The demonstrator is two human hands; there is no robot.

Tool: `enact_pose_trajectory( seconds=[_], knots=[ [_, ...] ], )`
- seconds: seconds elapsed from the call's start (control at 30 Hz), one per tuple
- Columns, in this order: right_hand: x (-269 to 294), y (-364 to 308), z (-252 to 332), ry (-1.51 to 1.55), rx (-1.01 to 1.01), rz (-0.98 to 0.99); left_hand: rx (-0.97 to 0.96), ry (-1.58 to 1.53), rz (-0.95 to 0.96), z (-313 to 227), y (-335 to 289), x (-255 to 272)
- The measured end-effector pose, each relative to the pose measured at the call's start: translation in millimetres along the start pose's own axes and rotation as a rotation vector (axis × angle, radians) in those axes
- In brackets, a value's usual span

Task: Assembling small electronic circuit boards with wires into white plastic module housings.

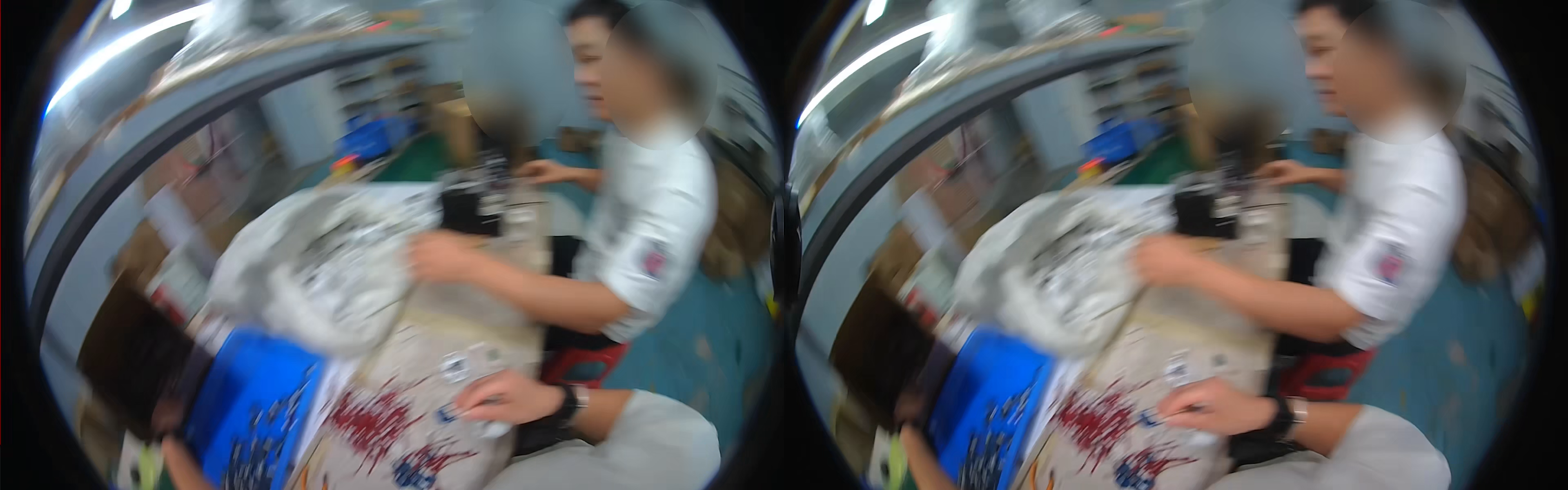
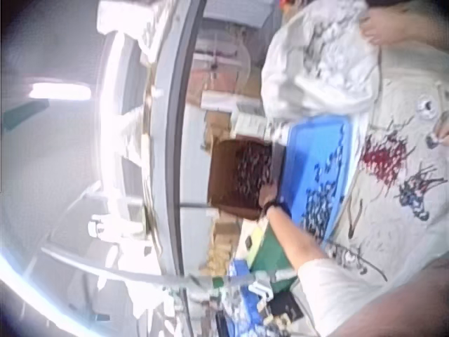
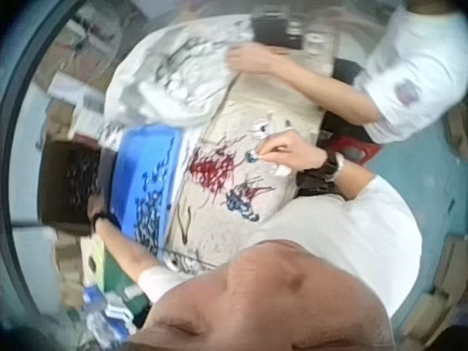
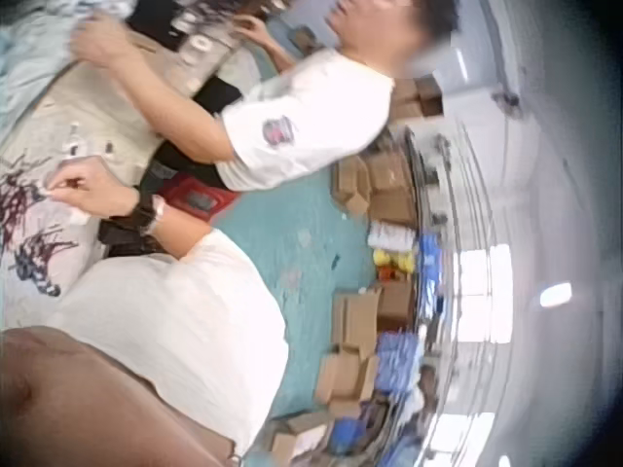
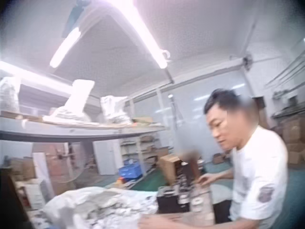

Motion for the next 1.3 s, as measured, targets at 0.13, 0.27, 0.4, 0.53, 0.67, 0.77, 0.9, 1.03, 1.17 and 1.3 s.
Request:
enact_pose_trajectory(
  seconds=[0.13, 0.27, 0.4, 0.53, 0.67, 0.77, 0.9, 1.03, 1.17, 1.3],
  knots=[
    [5.6, -5.0, -12.0, 0.119, -0.068, -0.062, 0.262, -0.186, 0.262, -66.2, -18.4, 102.9],
    [-2.4, -6.8, -3.4, 0.160, -0.083, 0.020, 0.302, -0.135, 0.262, -77.0, -35.9, 133.7],
    [-2.3, -8.9, -7.5, 0.152, -0.143, 0.034, 0.329, -0.145, 0.249, -73.9, -42.0, 124.2],
    [-5.4, -5.7, -9.8, 0.133, -0.159, 0.053, 0.344, -0.162, 0.215, -67.1, -38.8, 114.1],
    [-9.0, -2.4, -14.0, 0.161, -0.135, 0.055, 0.355, -0.179, 0.178, -59.5, -30.8, 102.5],
    [-11.1, -1.0, -16.7, 0.171, -0.085, 0.037, 0.356, -0.193, 0.141, -54.8, -21.6, 96.5],
    [-10.4, -1.0, -16.4, 0.133, -0.115, 0.037, 0.452, -0.227, 0.044, -42.0, -17.5, 84.8],
    [-10.2, -0.8, -16.6, 0.144, -0.124, 0.038, 0.426, -0.270, 0.089, -40.3, -15.6, 82.8],
    [-10.4, -2.6, -14.0, 0.142, -0.089, 0.025, 0.388, -0.345, 0.135, -44.1, -12.4, 85.0],
    [-9.8, -4.9, -14.3, 0.159, -0.070, 0.028, 0.281, -0.244, 0.172, -28.4, -5.1, 65.8]
  ],
)
Point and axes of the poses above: each hand's wrist, its own y-axis towards the middle knuckle, its own x-axis out of the back of the hand, z = x × y, the point moved 5 cm from there along y, towards the middle knuckle, and after that the axes turned 7 degrees about -z, right-handed, at the moved point
